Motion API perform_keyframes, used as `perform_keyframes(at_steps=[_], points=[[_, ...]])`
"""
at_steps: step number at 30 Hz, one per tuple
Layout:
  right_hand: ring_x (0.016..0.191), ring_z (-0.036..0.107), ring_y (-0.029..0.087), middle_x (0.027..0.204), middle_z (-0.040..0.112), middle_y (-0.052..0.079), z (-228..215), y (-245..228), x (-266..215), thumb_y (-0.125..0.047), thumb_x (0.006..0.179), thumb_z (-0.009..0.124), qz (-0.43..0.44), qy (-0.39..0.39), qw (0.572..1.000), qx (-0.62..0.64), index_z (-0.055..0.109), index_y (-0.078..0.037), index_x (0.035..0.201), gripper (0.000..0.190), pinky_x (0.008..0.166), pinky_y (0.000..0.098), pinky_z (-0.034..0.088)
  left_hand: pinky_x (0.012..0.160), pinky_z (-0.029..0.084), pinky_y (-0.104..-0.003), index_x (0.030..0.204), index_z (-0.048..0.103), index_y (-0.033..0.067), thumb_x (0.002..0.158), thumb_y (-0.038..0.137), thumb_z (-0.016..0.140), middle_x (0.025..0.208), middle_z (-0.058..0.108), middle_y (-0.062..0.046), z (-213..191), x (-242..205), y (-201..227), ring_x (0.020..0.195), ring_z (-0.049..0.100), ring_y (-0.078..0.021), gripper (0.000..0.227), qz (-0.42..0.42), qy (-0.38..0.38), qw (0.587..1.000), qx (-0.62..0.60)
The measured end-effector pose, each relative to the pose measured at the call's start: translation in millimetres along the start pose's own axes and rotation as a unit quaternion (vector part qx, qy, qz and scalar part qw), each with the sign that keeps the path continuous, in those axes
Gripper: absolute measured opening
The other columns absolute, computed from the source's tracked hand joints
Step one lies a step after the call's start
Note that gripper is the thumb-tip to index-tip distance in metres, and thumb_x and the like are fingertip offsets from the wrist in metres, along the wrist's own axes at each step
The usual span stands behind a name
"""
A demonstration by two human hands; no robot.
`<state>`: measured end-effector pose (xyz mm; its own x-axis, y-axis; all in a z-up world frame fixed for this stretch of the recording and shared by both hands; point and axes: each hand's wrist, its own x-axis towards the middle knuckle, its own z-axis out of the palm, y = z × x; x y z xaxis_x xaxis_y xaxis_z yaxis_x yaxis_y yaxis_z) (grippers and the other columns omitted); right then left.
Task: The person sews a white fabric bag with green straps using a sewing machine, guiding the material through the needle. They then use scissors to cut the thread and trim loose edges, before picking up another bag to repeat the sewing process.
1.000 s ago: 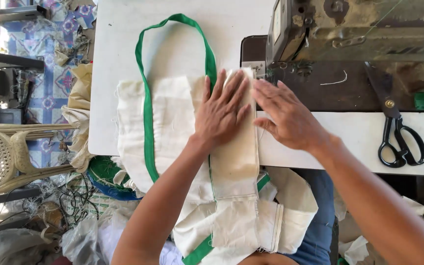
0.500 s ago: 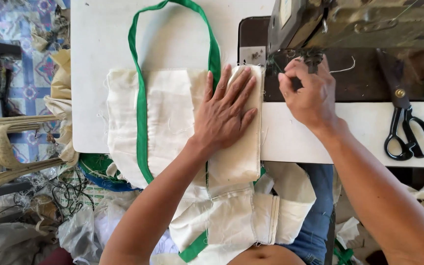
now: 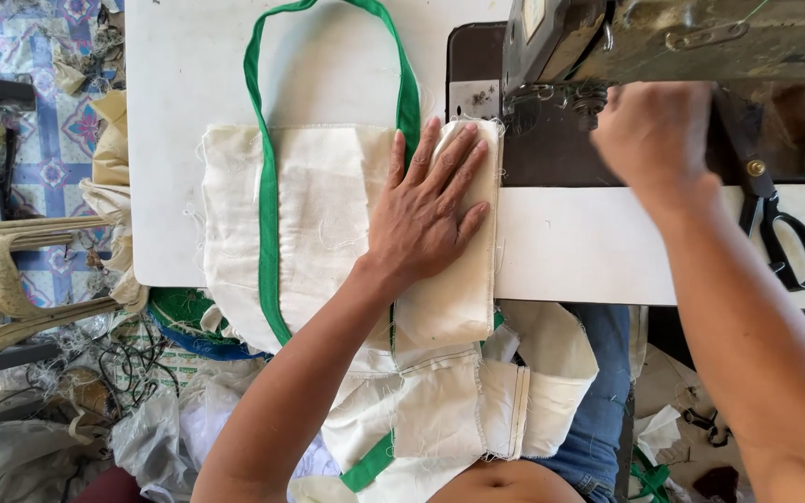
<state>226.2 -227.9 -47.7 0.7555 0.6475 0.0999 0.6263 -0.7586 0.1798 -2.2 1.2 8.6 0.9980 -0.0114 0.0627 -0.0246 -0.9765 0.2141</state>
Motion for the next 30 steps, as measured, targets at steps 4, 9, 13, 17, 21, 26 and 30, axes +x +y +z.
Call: perform_keyframes(at_steps=[4,9,13,17,21,26,30], points=[[0.052,0.056,0.008,0.054,0.056,-0.007,-28,-35,2,-0.060,0.107,0.089,0.027,-0.013,0.992,0.124,0.061,-0.013,0.064,0.069,0.081,0.0320,0.051,0.130,0.004,-0.058,0.165,0.026,0.0196,0.109,0.056,0.029,0.172,0.023,-0.001,0,0,-1,0.160,0.010,-0.0327,0.067,0.001,-0.002,1.000,0.009],[0.129,0.046,0.042,0.126,0.070,0.010,-25,-69,5,-0.028,0.109,0.074,-0.103,0.104,0.944,0.294,0.076,-0.015,0.099,0.016,0.108,0.0588,0.025,0.130,0.002,-0.057,0.165,0.025,0.0184,0.109,0.055,0.030,0.173,0.022,-0.001,-1,1,0,0.160,0.009,-0.0322,0.068,-0.001,-0.016,1.000,0.000],[0.035,0.053,0.026,0.104,0.075,0.005,-40,-69,-13,-0.017,0.116,0.059,-0.200,0.094,0.954,0.203,0.054,-0.013,0.114,0.007,0.089,0.0722,0.050,0.130,0.005,-0.058,0.165,0.028,0.0173,0.108,0.055,0.033,0.172,0.025,-0.002,1,0,-1,0.160,0.011,-0.0336,0.068,0.000,0.004,1.000,-0.003],[0.079,0.038,0.032,0.108,0.042,0.014,-100,-73,-12,-0.011,0.099,0.056,-0.116,-0.012,0.978,0.174,0.060,-0.015,0.118,0.020,0.080,0.0552,0.051,0.130,0.004,-0.058,0.165,0.028,0.0174,0.109,0.055,0.032,0.172,0.025,-0.002,0,0,-1,0.160,0.012,-0.0334,0.067,0.003,0.001,1.000,-0.002],[0.150,0.025,0.055,0.161,0.030,0.039,-81,-55,-8,-0.023,0.110,0.089,-0.064,0.103,0.953,0.277,0.026,0.006,0.157,0.084,0.125,0.0636,0.013,0.130,0.001,-0.057,0.165,0.024,0.0174,0.109,0.056,0.027,0.173,0.023,-0.003,-3,0,0,0.160,0.008,-0.0330,0.068,0.003,-0.013,1.000,-0.012],[0.092,0.052,0.031,0.121,0.061,0.005,-73,-63,-23,-0.020,0.104,0.069,-0.253,0.188,0.940,0.133,0.073,-0.023,0.131,0.027,0.090,0.0444,0.034,0.130,0.003,-0.057,0.165,0.025,0.0177,0.109,0.056,0.029,0.172,0.025,-0.001,-2,1,-1,0.160,0.011,-0.0331,0.068,0.005,-0.007,1.000,0.003],[0.096,0.055,0.033,0.117,0.065,0.009,-71,-69,-21,-0.007,0.104,0.065,-0.233,0.194,0.936,0.181,0.074,-0.024,0.125,0.028,0.085,0.0442,0.034,0.130,0.005,-0.057,0.164,0.030,0.0134,0.108,0.054,0.034,0.171,0.028,-0.003,-4,1,1,0.160,0.014,-0.0330,0.069,0.002,-0.001,1.000,-0.006]])
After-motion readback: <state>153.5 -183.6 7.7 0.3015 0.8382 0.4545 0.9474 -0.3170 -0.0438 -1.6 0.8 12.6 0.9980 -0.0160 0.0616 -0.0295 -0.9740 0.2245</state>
